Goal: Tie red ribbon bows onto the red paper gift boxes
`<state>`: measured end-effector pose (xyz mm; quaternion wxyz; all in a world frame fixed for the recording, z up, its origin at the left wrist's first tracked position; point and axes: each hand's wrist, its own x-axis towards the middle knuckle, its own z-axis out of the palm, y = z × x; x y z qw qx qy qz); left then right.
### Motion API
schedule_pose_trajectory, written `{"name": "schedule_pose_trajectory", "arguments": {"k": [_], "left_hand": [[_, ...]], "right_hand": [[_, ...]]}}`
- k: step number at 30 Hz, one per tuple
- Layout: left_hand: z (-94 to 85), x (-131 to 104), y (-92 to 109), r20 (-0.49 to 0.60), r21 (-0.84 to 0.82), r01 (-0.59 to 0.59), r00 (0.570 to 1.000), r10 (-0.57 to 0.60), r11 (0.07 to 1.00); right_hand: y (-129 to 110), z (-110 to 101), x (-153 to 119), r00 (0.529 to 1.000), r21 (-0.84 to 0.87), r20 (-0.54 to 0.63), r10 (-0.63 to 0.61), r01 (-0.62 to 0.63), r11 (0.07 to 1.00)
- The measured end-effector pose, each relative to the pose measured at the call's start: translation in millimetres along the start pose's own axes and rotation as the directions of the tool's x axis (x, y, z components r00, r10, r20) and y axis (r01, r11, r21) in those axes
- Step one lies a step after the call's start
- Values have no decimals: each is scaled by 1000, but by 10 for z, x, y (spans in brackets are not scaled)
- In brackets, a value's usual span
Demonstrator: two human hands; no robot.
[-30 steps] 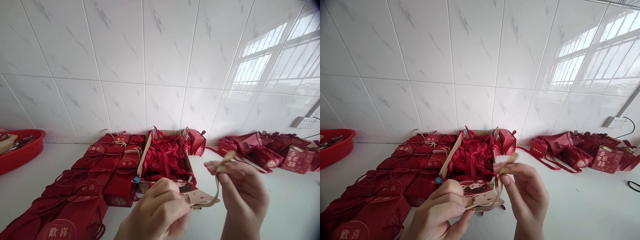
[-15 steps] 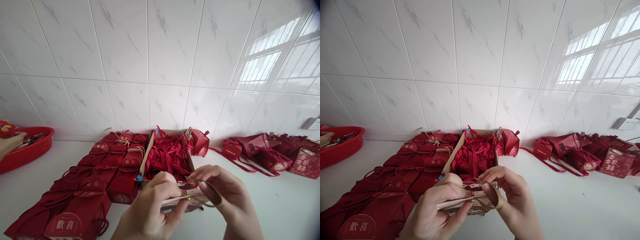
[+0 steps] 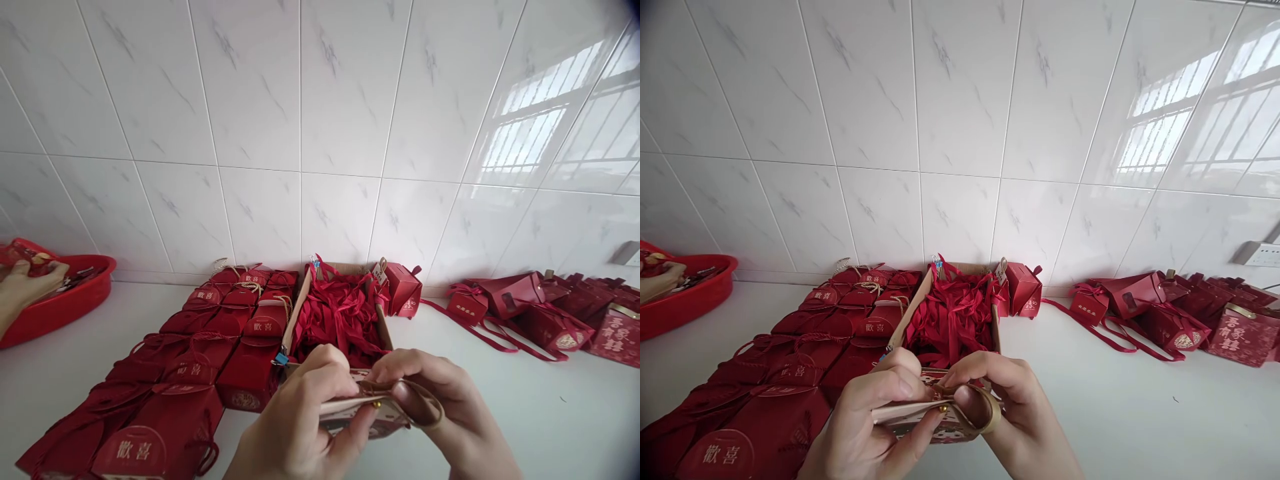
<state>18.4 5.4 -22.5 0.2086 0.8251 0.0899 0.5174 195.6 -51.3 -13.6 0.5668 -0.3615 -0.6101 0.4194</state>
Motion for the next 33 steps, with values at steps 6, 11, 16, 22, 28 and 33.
{"name": "schedule_pose_trajectory", "arguments": {"k": [6, 11, 16, 22, 28, 33], "left_hand": [[-9, 12, 28, 20, 14, -9, 1000, 9, 1000], [5, -10, -7, -31, -16, -27, 999, 27, 1000], [0, -10, -61, -68, -22, -92, 994, 90, 996], [-24, 28, -55, -56, -4, -132, 990, 131, 991], [-29, 32, -34, -48, 30, -128, 990, 129, 991], [-61, 13, -22, -19, 94, -96, 995, 99, 991]], "right_hand": [[52, -63, 24, 991, 77, 135, -8, -3, 997], [62, -104, 69, 973, 92, 224, -54, 35, 995], [96, -121, 145, 966, 99, 245, -86, 64, 993], [149, -134, 185, 952, 170, 284, -111, 64, 983], [150, -123, 187, 954, 192, 287, -90, 35, 981], [133, -160, 165, 936, 237, 333, -113, 33, 971]]}}
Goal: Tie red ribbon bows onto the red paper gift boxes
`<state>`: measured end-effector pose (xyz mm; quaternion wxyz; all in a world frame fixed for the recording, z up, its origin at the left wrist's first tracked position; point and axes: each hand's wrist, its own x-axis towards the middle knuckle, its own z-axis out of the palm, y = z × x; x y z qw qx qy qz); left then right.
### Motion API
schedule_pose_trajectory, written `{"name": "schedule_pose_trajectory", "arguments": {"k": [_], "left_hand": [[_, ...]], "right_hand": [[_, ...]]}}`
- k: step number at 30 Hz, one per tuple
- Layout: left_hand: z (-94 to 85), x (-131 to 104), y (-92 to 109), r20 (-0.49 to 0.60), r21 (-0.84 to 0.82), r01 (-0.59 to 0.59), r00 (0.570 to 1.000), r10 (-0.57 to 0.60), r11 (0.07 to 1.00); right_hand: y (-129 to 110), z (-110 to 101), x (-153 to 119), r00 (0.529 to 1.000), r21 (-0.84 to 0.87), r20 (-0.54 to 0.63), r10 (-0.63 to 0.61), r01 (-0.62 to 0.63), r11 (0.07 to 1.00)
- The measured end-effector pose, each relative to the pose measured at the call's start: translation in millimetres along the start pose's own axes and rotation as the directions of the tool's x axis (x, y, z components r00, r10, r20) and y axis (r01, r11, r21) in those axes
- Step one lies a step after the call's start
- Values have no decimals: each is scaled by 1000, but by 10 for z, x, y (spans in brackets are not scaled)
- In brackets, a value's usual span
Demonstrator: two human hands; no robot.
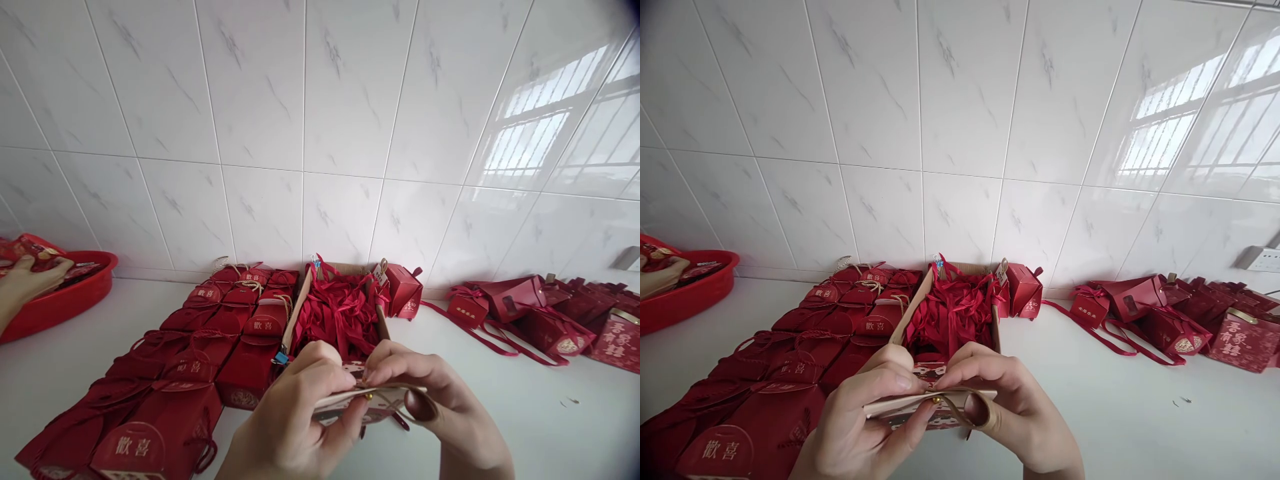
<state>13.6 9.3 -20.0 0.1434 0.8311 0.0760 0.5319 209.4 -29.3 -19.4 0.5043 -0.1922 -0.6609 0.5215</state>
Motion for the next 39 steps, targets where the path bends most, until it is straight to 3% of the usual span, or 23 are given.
{"name": "schedule_pose_trajectory", "arguments": {"k": [4, 7, 11, 18, 24, 35, 39], "left_hand": [[-5, 10, 2, -15, 33, 13, 1000, -12, 999], [4, 29, 18, -52, 13, 38, 998, -37, 999], [-11, 78, 100, -35, 60, 146, 989, -144, 987], [-52, 165, 204, -39, 60, 116, 993, -114, 991], [-44, 172, 226, -75, 68, 42, 997, -36, 997], [-19, 184, 215, -106, 66, 48, 994, -41, 997], [-14, 174, 218, -68, 72, 81, 995, -76, 994]], "right_hand": [[1, 12, -20, 1000, -43, -4, 1, -1, 999], [36, 62, 15, 994, -112, -105, 18, -30, 993], [67, 120, 85, 973, -254, -208, -104, 49, 966], [36, 124, 46, 934, -437, -135, -330, 243, 866], [36, 132, 44, 914, -450, -108, -392, 307, 839], [-58, 187, 70, 866, -556, -104, -488, 356, 751], [-72, 190, 43, 870, -583, -111, -481, 335, 740]]}}
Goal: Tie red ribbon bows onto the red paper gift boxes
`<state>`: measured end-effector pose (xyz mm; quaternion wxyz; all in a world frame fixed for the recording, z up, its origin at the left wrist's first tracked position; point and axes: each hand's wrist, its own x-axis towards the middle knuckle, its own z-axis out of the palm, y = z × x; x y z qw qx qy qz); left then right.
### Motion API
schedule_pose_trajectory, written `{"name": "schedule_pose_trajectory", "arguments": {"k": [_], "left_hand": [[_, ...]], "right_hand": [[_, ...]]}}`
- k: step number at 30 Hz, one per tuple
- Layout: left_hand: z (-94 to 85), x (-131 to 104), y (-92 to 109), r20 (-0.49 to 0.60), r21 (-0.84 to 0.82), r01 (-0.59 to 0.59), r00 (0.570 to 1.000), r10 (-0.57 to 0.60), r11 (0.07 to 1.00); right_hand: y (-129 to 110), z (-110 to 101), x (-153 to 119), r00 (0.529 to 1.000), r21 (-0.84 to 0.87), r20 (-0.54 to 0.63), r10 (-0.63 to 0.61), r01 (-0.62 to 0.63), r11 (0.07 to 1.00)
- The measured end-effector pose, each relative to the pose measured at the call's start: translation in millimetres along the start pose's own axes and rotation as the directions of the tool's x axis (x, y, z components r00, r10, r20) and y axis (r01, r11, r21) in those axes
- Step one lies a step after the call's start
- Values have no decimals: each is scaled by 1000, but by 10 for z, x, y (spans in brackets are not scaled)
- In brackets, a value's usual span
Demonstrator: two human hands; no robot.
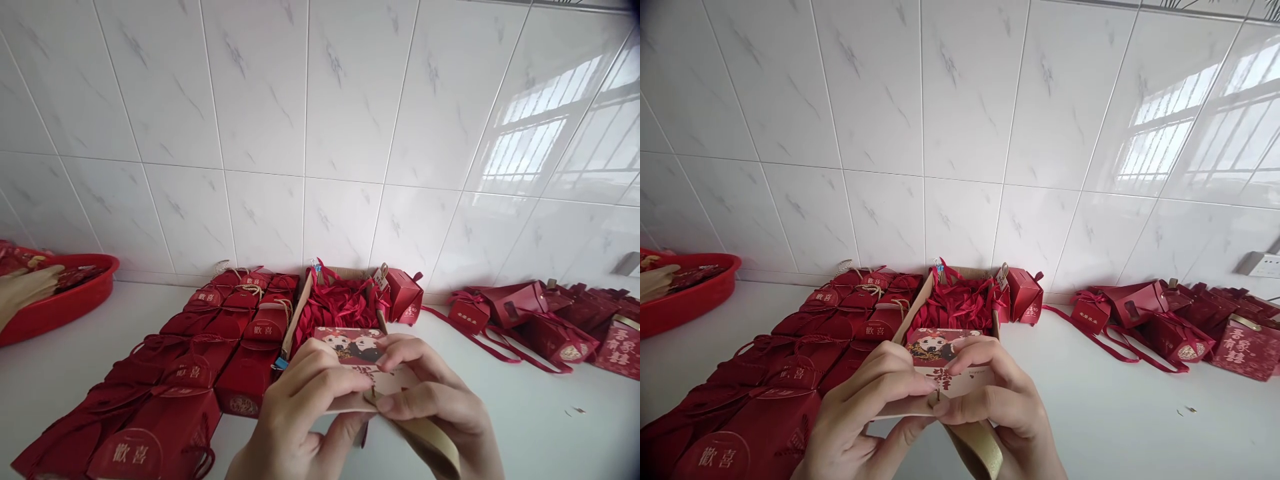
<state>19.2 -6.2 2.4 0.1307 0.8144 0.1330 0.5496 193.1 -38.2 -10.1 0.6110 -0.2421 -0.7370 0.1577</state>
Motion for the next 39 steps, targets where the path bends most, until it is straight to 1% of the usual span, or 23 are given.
{"name": "schedule_pose_trajectory", "arguments": {"k": [2, 4, 6, 10, 12, 17, 19, 22, 27, 29, 32, 34, 36, 39], "left_hand": [[6, -3, 2, 8, 0, 11, 1000, -11, 1000], [12, 0, 5, -11, -12, -16, 1000, 16, 1000], [13, 5, 10, -18, -20, -17, 1000, 17, 1000], [-3, -1, 27, 17, -25, 53, 998, -52, 998], [-10, -6, 30, 29, -38, 55, 998, -54, 998], [-6, -4, 12, 34, -59, 66, 997, -64, 996], [-4, -2, 4, 49, -65, 80, 996, -77, 995], [-12, -4, 7, 70, -83, 95, 994, -89, 992], [-46, -22, 47, 112, -104, 140, 985, -129, 985], [-60, -24, 64, 138, -113, 161, 980, -145, 980], [-79, -11, 89, 198, -118, 219, 961, -193, 969], [-92, 6, 108, 231, -111, 258, 946, -228, 960], [-102, 23, 129, 251, -102, 275, 937, -242, 956], [-111, 38, 157, 275, -84, 283, 928, -251, 955]], "right_hand": [[-5, -12, -11, 1000, -21, 4, 1, -1, 1000], [-10, -23, -18, 1000, -30, 4, -1, 1, 1000], [-16, -28, -18, 1000, -30, 6, 5, -5, 1000], [-7, -18, -17, 1000, -31, 7, 13, -12, 999], [20, -2, -25, 1000, -33, -9, 2, -3, 999], [102, 52, -60, 994, -27, -101, -29, 26, 999], [114, 59, -65, 994, -35, -103, -38, 35, 999], [114, 38, -62, 995, -51, -71, -69, 66, 997], [120, -24, -70, 996, -76, 40, -85, 88, 993], [126, -30, -80, 994, -76, 50, -98, 102, 992], [122, -31, -93, 992, -77, 53, -113, 116, 990], [109, -39, -97, 990, -88, 90, -108, 116, 989], [92, -57, -99, 985, -87, 138, -100, 112, 990], [76, -83, -101, 983, -79, 154, -103, 116, 990]]}}
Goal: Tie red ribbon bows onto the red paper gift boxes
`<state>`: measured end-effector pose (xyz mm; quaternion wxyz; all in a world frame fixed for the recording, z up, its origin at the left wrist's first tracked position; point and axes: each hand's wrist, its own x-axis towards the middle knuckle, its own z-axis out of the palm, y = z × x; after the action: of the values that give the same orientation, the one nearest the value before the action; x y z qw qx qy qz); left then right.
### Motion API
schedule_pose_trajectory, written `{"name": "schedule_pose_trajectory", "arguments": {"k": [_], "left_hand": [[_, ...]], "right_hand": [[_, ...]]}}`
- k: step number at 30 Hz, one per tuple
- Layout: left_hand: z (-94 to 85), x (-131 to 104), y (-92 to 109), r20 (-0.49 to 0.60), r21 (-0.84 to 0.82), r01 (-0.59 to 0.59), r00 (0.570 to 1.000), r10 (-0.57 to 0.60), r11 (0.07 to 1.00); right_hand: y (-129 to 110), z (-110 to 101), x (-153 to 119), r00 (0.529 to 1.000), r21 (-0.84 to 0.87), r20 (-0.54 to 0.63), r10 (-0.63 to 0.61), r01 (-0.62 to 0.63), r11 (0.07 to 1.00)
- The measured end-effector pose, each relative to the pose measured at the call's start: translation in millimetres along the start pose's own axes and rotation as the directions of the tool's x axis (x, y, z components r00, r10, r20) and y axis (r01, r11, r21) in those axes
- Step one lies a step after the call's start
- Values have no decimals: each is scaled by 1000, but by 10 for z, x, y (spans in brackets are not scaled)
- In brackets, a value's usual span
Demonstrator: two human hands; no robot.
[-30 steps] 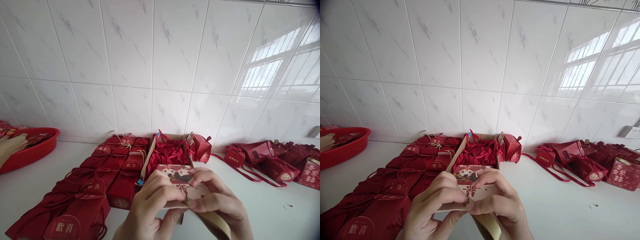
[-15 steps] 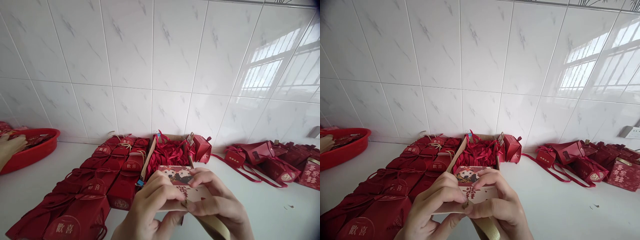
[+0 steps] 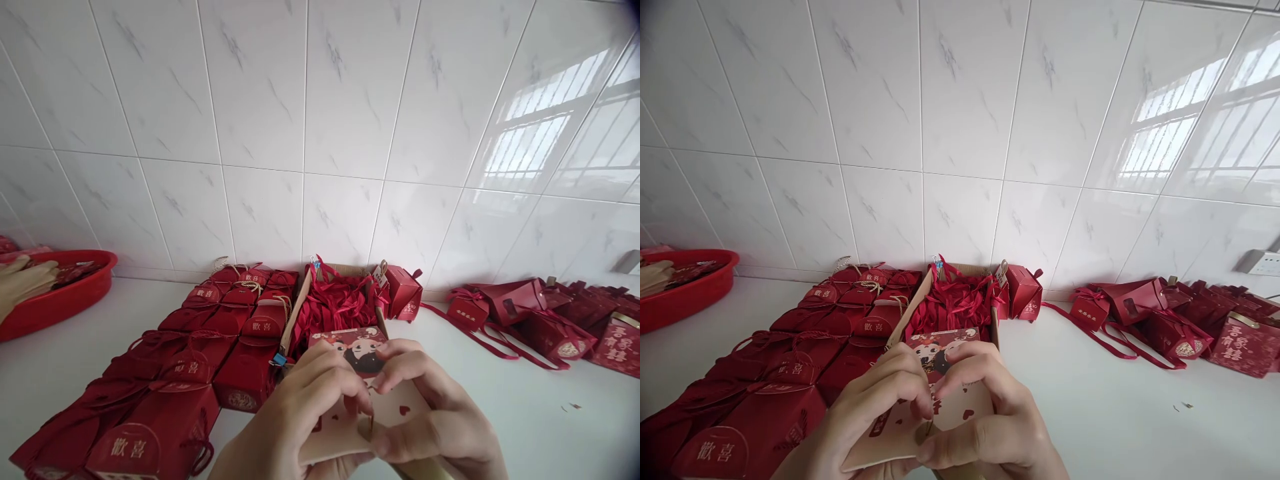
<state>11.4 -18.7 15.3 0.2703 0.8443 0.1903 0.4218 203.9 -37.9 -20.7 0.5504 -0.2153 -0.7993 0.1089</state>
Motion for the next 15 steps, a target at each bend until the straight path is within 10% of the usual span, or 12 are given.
{"name": "schedule_pose_trajectory", "arguments": {"k": [15], "left_hand": [[-26, 13, -44, 59, 96, -63, 997, 57, 993]], "right_hand": [[12, 30, 25, 999, -66, -42, -10, 7, 998]]}}
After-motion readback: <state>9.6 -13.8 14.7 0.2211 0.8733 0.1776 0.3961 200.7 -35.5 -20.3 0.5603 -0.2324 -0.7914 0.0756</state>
